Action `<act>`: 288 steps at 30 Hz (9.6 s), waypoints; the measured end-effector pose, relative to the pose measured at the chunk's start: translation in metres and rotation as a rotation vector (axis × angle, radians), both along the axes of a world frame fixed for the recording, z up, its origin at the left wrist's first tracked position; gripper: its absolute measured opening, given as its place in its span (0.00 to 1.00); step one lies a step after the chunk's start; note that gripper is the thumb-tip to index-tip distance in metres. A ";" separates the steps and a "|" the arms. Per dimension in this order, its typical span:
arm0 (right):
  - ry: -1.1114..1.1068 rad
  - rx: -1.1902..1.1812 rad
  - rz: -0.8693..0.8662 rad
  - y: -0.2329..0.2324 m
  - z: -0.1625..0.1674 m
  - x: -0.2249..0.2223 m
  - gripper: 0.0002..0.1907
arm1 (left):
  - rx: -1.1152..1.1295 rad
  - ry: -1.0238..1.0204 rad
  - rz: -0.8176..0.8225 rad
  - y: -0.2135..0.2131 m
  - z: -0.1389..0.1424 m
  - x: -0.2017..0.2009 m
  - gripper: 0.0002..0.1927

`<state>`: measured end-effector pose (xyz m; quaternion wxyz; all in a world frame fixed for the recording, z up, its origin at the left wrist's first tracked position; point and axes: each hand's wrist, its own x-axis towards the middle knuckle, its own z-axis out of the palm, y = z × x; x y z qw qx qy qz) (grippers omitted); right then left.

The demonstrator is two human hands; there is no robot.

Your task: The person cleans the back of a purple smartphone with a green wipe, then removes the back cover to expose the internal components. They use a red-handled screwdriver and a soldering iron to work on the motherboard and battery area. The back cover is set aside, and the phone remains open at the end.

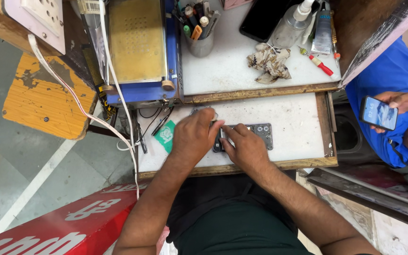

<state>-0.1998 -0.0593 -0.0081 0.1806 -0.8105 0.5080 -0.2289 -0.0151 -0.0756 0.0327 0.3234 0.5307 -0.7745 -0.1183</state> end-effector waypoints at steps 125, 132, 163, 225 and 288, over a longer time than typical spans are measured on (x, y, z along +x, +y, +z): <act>0.066 0.075 0.099 -0.042 0.015 -0.004 0.08 | -0.115 0.380 0.104 0.011 -0.058 0.009 0.28; -0.002 -0.173 0.193 0.035 -0.006 -0.016 0.13 | -0.348 0.112 -0.065 0.009 -0.051 0.007 0.29; -0.024 -0.107 0.212 0.045 -0.020 -0.015 0.13 | -0.262 0.258 -0.162 0.032 -0.052 0.012 0.25; -0.050 -0.106 0.218 0.044 -0.016 -0.015 0.14 | -0.099 0.017 -0.069 0.024 -0.002 0.012 0.18; -0.088 -0.110 0.203 0.044 -0.015 -0.015 0.12 | -0.209 0.061 -0.043 0.030 -0.021 0.009 0.25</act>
